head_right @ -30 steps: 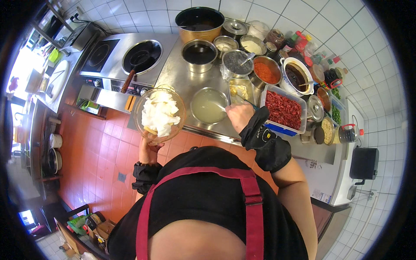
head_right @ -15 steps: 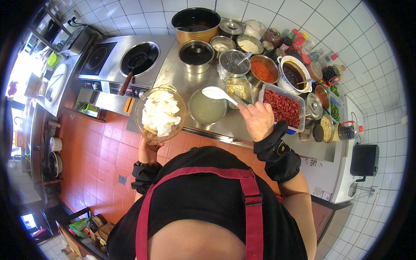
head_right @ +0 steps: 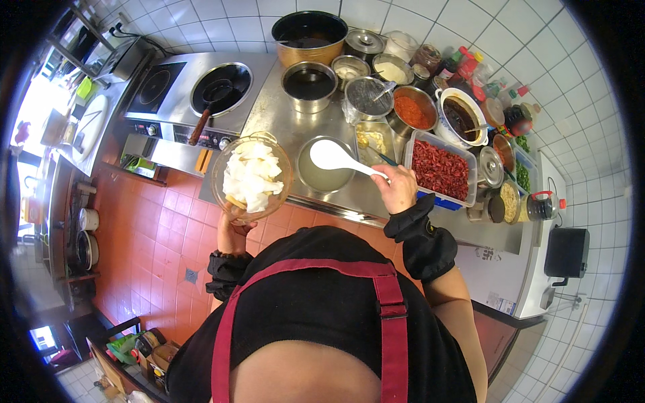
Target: The person assembles a dish by placing white food items into a bowl, then adds broth, chopped green onions, and various sauces and seasonings from containers on the counter. The person uses a ladle and spoon to transfer liquids and seasonings into the bowl.
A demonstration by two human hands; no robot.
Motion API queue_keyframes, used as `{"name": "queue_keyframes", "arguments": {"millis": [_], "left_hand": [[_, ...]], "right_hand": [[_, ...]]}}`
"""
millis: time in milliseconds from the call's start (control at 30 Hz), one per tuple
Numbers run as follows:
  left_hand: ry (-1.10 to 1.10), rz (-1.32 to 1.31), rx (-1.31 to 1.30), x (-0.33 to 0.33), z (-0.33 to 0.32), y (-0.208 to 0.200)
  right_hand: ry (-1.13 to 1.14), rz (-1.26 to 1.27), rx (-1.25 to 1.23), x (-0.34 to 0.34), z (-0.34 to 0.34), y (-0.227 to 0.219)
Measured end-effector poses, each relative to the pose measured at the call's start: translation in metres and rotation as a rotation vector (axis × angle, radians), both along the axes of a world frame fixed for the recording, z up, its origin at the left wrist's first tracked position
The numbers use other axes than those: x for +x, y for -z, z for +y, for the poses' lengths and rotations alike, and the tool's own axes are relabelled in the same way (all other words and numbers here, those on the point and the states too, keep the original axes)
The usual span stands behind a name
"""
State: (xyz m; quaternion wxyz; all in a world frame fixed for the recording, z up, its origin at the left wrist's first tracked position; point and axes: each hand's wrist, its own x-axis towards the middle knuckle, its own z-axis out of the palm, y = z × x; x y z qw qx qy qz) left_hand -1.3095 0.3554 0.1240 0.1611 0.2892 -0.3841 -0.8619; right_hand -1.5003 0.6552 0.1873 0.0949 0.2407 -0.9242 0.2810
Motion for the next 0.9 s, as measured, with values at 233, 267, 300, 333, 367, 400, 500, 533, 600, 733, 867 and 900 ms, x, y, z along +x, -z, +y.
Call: {"name": "queue_keyframes", "arguments": {"millis": [233,267,300,333,367,400,500,533,600,733,867,900], "left_hand": [[0.009,-0.007,-0.001,0.0,-0.001,0.001],[0.003,-0.007,0.004,0.0,-0.001,0.001],[0.0,-0.007,0.008,0.0,-0.001,0.001],[-0.004,-0.007,0.013,0.0,-0.001,0.002],[0.004,-0.003,0.004,0.0,-0.001,0.003],[0.012,0.002,-0.004,0.001,-0.001,0.004],[0.026,-0.004,-0.025,0.0,-0.001,0.003],[0.03,-0.009,-0.03,0.0,-0.001,0.003],[0.033,-0.009,-0.028,-0.001,-0.001,0.004],[0.031,0.01,-0.023,0.0,-0.001,0.006],[0.003,0.017,0.027,-0.002,-0.001,0.007],[0.005,0.017,0.027,-0.002,0.0,0.006]], "right_hand": [[-0.043,-0.05,0.019,-0.005,0.0,0.013],[-0.052,-0.059,0.025,-0.005,-0.001,0.013],[-0.059,-0.068,0.031,-0.005,-0.002,0.013],[-0.067,-0.064,0.037,-0.004,-0.003,0.013],[-0.076,-0.061,0.044,-0.004,-0.003,0.013],[-0.084,-0.057,0.05,-0.004,-0.003,0.013],[-0.047,-0.238,0.004,-0.009,0.002,0.026],[-0.035,-0.338,-0.082,-0.013,0.008,0.036],[-0.016,-0.54,-0.256,-0.018,0.013,0.05],[0.005,-0.59,-0.392,-0.011,0.019,0.034],[0.033,-0.349,-0.296,-0.004,0.02,0.011],[0.034,-0.279,-0.264,-0.002,0.02,0.002]]}}
